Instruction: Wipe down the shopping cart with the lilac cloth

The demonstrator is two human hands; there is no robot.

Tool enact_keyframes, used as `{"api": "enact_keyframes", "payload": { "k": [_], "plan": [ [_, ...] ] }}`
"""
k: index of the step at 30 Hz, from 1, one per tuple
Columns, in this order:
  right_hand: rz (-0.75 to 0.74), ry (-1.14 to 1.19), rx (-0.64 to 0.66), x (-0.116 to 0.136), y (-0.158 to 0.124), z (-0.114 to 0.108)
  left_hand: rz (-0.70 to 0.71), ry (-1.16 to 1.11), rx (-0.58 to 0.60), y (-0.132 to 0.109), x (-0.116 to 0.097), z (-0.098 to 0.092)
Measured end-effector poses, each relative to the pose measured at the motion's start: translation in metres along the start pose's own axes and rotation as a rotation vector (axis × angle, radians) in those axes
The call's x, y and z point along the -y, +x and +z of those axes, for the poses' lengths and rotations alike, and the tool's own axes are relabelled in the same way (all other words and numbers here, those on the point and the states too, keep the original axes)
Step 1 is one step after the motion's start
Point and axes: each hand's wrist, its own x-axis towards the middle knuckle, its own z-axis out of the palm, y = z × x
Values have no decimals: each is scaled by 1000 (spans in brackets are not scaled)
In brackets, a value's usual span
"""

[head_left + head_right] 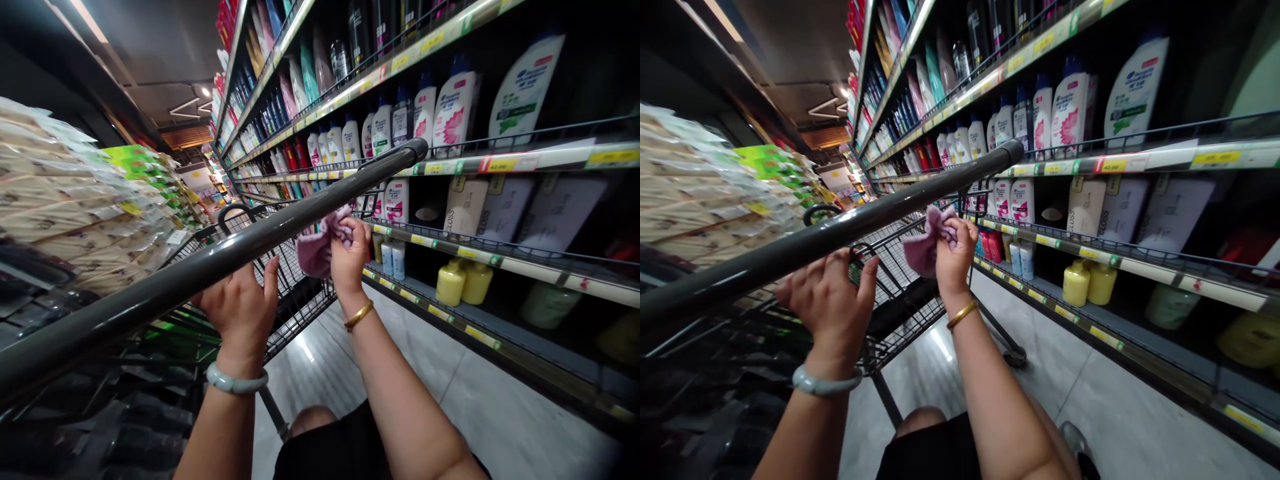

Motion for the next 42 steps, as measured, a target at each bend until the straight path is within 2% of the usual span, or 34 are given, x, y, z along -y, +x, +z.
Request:
{"api": "enact_keyframes", "payload": {
  "k": [4, 6, 10, 13, 17, 19, 23, 27, 31, 33, 37, 42],
  "plan": [
    [382, 79, -69, -46, -14, -11, 1, -8, 4, 1, -3, 0],
    [459, 109, -107, -53, -16, -10, -11, -24, 3, 2, -4, 0],
    [303, 196, -47, -34, -1, -3, -23, -5, -17, 3, -4, 3],
    [235, 97, -19, -37, -1, -6, -6, 4, -20, 4, -4, 6],
    [393, -96, -42, -70, -32, -16, -41, 30, 26, 9, -6, 9],
    [450, -145, -47, -79, -46, -14, -59, 35, 46, 13, -7, 11],
    [387, -156, 9, -64, -59, 3, -78, -10, 65, 19, -6, 19],
    [353, -219, 214, -45, -82, 16, -64, 5, 57, 26, -4, 31],
    [351, -242, 314, -41, -119, 25, -46, 48, 52, 32, -4, 44],
    [328, -225, 348, -43, -128, 28, -33, 50, 48, 34, -4, 50],
    [319, -213, 363, -52, -111, 25, -2, 6, 39, 38, -10, 60],
    [366, -250, 225, -65, -79, 17, 28, -94, 158, 40, -35, 66]
  ]
}}
